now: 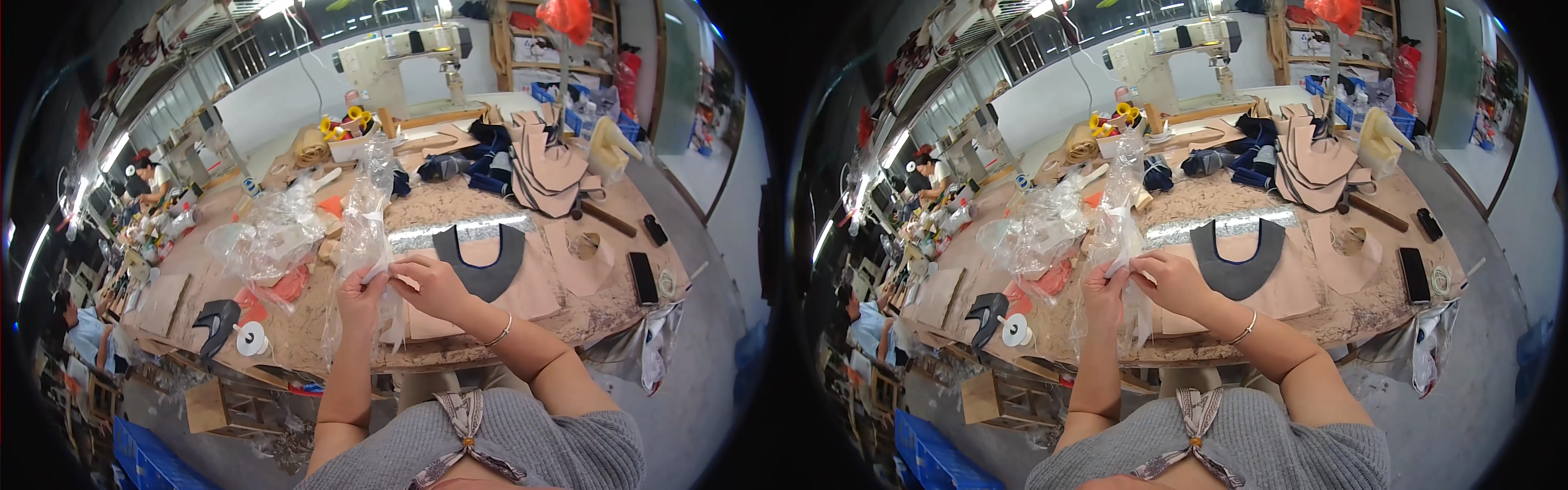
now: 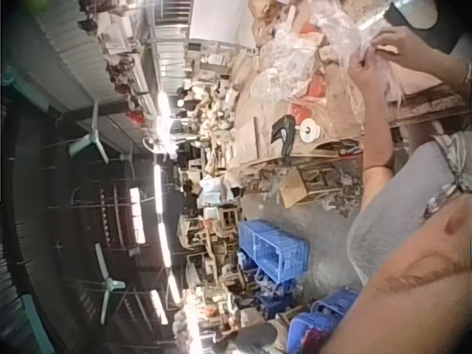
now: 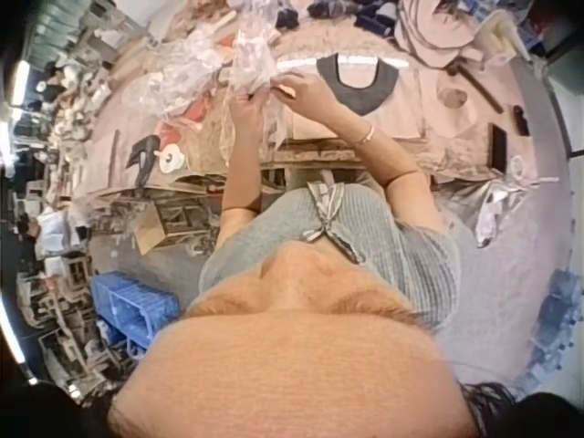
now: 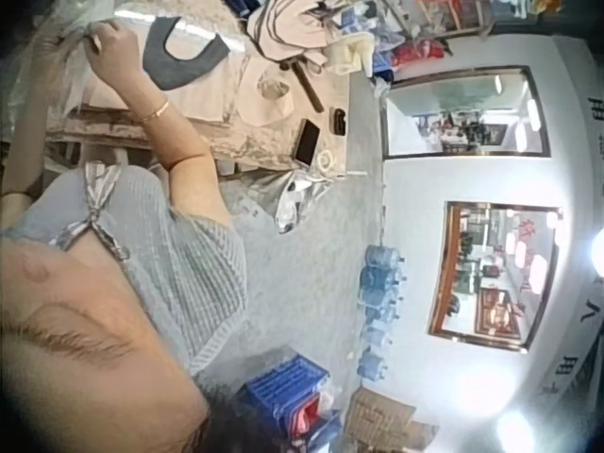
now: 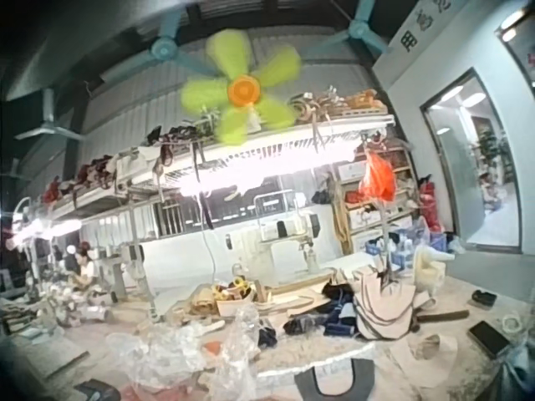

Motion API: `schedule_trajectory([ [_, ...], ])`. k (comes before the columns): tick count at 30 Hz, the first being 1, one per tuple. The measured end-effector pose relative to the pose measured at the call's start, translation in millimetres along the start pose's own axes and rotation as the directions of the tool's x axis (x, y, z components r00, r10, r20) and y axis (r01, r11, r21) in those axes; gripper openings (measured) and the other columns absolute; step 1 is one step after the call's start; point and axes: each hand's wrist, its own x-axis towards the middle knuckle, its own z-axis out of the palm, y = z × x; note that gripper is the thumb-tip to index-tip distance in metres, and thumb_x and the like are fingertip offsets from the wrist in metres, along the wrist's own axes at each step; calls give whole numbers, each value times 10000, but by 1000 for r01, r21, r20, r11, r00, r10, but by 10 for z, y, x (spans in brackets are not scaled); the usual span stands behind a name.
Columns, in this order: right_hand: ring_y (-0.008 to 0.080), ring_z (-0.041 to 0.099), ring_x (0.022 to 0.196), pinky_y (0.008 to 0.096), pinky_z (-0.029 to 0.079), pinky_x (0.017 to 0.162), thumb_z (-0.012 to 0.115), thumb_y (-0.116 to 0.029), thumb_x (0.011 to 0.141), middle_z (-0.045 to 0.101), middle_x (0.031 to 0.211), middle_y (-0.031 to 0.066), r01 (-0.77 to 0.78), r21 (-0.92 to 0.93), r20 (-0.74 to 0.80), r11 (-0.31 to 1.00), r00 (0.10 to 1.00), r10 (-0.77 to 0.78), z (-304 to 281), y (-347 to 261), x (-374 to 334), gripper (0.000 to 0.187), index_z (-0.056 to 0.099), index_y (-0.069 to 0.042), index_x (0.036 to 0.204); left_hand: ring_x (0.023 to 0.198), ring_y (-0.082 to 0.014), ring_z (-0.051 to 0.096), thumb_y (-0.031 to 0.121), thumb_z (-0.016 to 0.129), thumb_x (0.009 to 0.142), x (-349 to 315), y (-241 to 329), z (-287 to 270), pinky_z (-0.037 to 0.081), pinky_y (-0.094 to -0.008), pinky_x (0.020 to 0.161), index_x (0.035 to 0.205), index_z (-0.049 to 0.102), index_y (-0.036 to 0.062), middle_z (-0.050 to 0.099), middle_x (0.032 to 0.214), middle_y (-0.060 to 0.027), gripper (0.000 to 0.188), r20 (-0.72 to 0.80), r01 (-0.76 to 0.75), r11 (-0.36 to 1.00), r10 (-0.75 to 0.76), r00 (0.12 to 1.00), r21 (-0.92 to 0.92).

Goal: The person repeatedly assembles shoe components by placing a white foam insert into a dark U-shaped piece, then covering it with a tan leather-like piece. They smooth the layers and stack the assembled units on the table. The process is repeated multiple times throughout the clip.

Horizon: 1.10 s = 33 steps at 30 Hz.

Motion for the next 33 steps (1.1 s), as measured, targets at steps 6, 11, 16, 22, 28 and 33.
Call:
schedule_trajectory([
  [6, 285, 636, 729, 363, 524, 633, 670, -105, 797, 627, 845, 107, 66, -227, 76, 972, 996, -49, -105, 26, -92, 211, 606, -33, 984, 763, -48, 585, 35, 685, 862, -50, -101, 105, 472, -195, 679, 1047, 685, 2, 677, 877, -10, 188, -38, -6, 980, 15, 999, 201],
  [11, 264, 648, 712, 344, 532, 629, 678, -73, 789, 632, 802, 115, 51, -184, 0, 982, 999, -52, -51, 106, -138, 236, 604, -35, 1009, 742, -39, 569, 46, 686, 866, -78, -114, 168, 464, -191, 669, 1042, 684, 7, 670, 855, -3, 180, -61, -62, 968, 79, 995, 243],
  [16, 215, 698, 785, 293, 561, 706, 681, -73, 822, 690, 916, 139, -383, 310, -36, 870, 910, 414, 50, 212, -47, 197, 658, 2, 1003, 718, -30, 556, 56, 685, 869, 9, 103, 191, 458, -187, 651, 1037, 679, 10, 654, 852, 5, 174, -170, -36, 978, 72, 983, 208],
  [22, 247, 693, 752, 300, 553, 668, 676, -60, 829, 684, 890, 161, -124, 179, -100, 976, 985, 143, 94, 68, -36, 135, 666, 25, 933, 777, -61, 598, 22, 658, 873, -42, 36, 152, 483, -201, 689, 1071, 648, -7, 669, 915, -35, 200, -119, -59, 972, 88, 989, 226],
  [28, 186, 663, 715, 292, 537, 649, 622, -60, 874, 670, 847, 117, -322, 345, -106, 882, 920, 377, 118, 165, -61, 80, 639, 14, 901, 719, -37, 544, 54, 668, 880, -19, -8, 176, 445, -187, 634, 1064, 649, 11, 639, 866, 8, 190, -101, -90, 976, 112, 989, 196],
  [33, 197, 662, 869, 340, 553, 807, 486, -106, 944, 652, 980, 127, -366, 906, 86, 211, 650, 755, -21, 655, -66, 100, 521, -14, 960, 772, -64, 576, 24, 624, 891, 191, -7, -66, 466, -207, 686, 1043, 627, 18, 647, 901, -12, 153, -148, -93, 996, 91, 985, -5],
])
